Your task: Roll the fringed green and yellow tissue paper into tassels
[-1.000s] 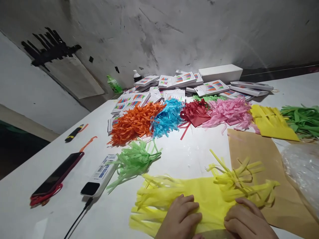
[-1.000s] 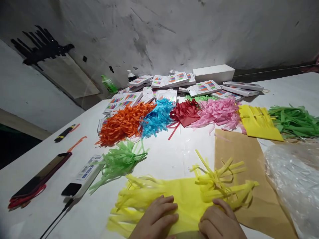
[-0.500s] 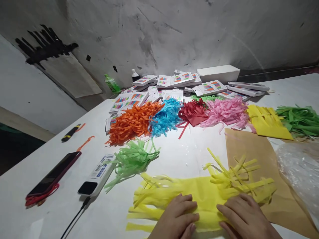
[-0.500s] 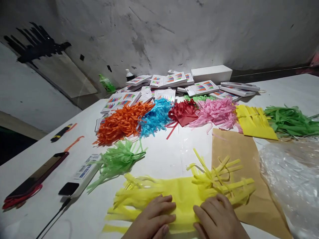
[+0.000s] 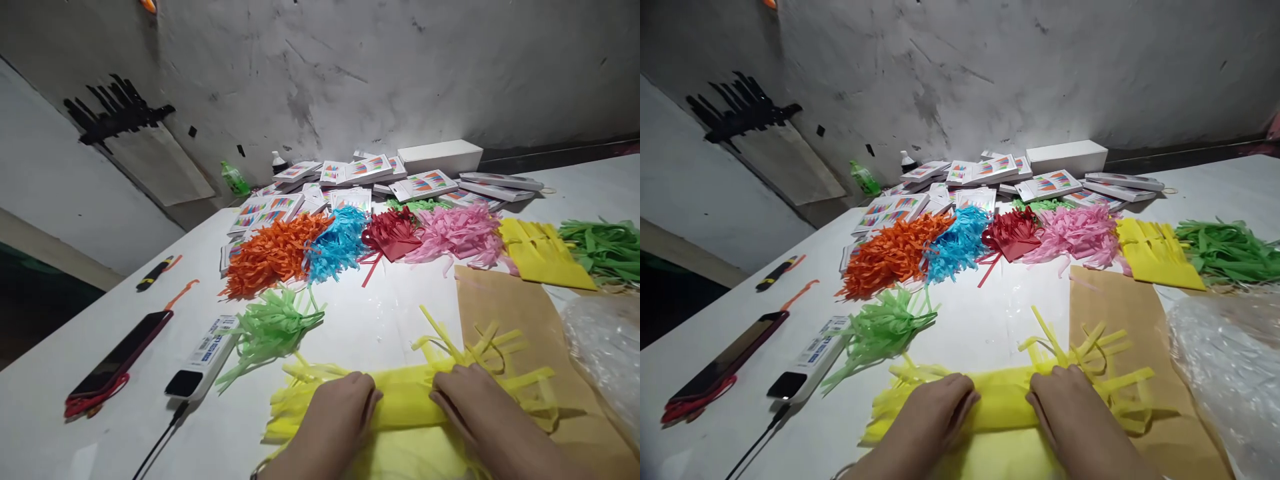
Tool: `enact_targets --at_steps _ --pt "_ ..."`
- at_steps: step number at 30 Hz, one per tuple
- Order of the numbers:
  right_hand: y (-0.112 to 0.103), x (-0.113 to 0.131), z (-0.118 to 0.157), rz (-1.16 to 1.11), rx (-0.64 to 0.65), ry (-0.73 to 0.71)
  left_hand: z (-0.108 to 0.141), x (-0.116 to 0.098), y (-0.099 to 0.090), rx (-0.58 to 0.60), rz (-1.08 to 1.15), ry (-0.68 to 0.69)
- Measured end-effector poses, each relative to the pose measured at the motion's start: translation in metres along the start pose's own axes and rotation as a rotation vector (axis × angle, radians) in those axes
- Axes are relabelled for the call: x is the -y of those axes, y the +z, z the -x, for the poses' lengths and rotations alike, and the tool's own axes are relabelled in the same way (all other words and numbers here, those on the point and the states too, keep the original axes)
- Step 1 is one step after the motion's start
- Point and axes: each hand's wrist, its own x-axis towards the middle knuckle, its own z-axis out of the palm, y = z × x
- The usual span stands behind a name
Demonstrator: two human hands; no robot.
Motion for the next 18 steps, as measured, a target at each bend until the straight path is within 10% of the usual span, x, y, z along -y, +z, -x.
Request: enact_targets --at_steps 9,13,18 --pt "0.008 -0.012 -0.007 0.188 -0.175 0.025 -0.018 -0.004 -0.002 0.125 -0.076 -0.099" --pt "-0.009 -0.005 -0.001 0.236 -0.451 -0.316 -0.019 -0.004 0.0 0.118 -0.061 -0.1" --pt "-0.005 0.013 -0.009 0.16 -0.302 -0.496 -0.017 -0.003 0.003 0.095 -0.081 -0.106"
